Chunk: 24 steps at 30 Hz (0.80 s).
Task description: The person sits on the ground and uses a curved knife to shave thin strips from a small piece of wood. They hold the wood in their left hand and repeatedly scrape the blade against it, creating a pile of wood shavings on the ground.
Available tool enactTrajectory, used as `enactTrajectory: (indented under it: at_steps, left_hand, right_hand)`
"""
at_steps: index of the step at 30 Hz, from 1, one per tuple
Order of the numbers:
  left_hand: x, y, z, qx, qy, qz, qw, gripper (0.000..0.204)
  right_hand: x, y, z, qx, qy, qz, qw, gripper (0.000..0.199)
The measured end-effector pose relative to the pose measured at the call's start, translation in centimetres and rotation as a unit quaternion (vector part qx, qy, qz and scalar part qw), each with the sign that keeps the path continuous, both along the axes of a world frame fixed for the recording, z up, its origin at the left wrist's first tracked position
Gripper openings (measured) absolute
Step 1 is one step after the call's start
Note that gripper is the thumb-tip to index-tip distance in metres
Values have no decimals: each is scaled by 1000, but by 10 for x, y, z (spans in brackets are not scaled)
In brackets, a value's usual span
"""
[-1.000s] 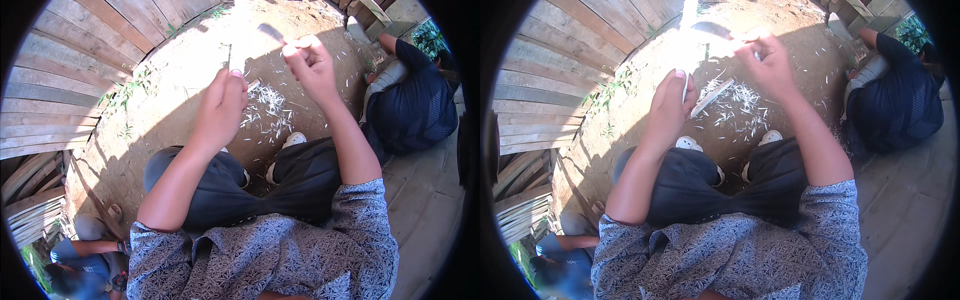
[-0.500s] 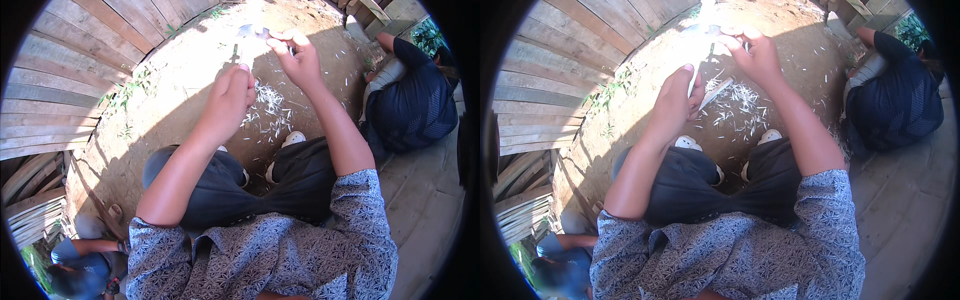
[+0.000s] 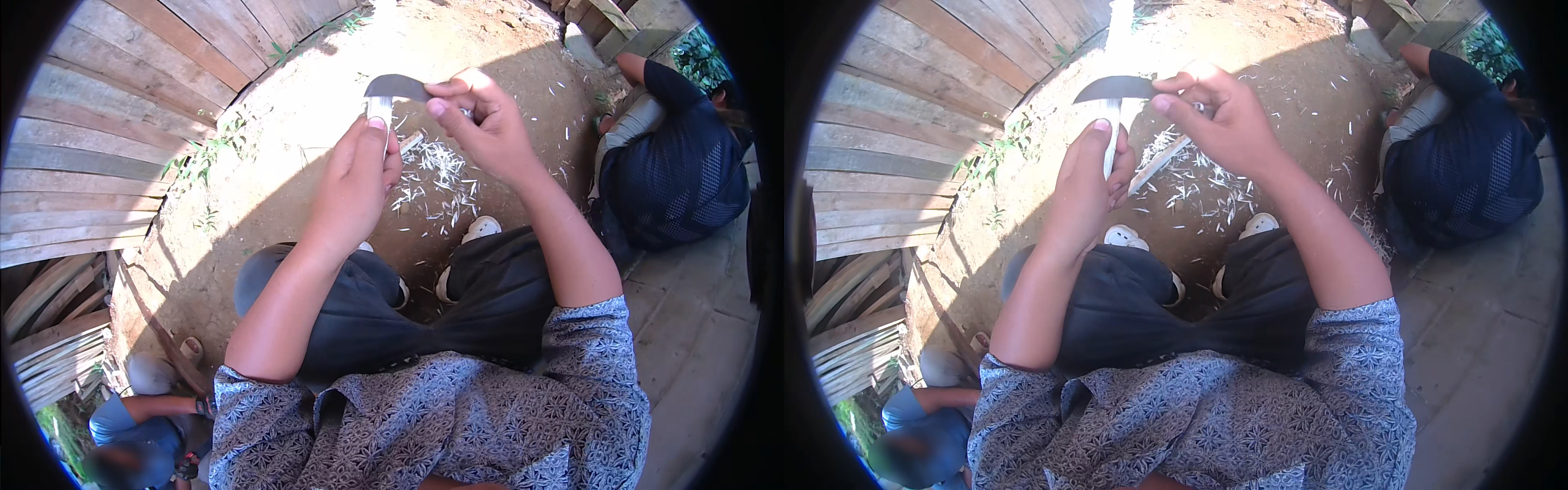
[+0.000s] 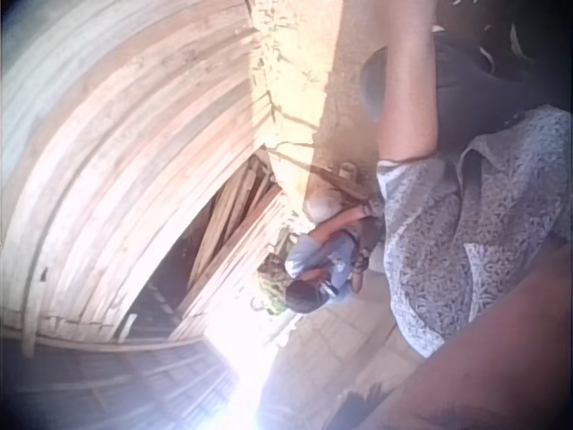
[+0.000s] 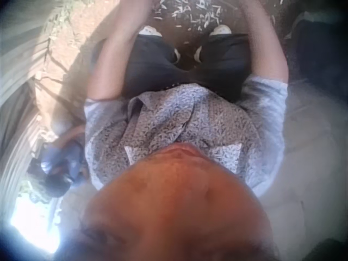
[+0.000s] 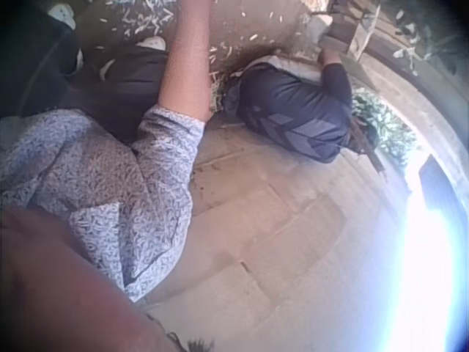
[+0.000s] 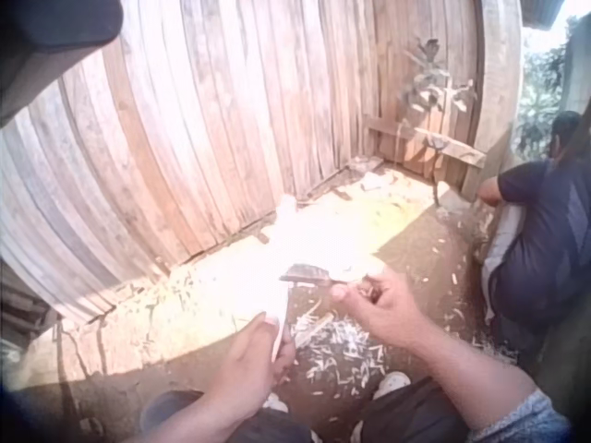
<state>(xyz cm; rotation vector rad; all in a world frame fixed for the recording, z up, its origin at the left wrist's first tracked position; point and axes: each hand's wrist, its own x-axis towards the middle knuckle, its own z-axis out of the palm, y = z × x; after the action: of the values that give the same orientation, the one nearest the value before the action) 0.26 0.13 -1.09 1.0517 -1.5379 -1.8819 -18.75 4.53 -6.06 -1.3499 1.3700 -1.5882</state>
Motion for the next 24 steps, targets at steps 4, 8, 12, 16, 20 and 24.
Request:
enactTrajectory:
  at_steps: [4, 8, 12, 16, 20, 24]
  left_hand:
    - [-3, 7, -6, 17, -14, -20, 1000, 31]
    - [-1, 4, -8, 29, -45, -48, 997, 33]
    - [-6, 14, -3, -71, -100, -120, 985, 34]
    - [9, 31, -11, -23, -57, -143, 988, 34]
    - [-2, 3, 4, 49, -31, -29, 998, 32]
    - [-3, 10, 4, 18, -23, -27, 999, 31]
  right_hand:
    - [4, -11, -9, -39, 52, -38, 997, 25]
    - [-11, -24, -19, -34, 76, -84, 993, 25]
    - [-89, -47, -71, -3, 121, -337, 934, 24]
    - [-183, -7, -66, 96, -47, -509, 854, 26]
    - [-145, -18, -57, 32, -103, -340, 934, 25]
    - [-76, -25, -26, 42, -127, -139, 981, 25]
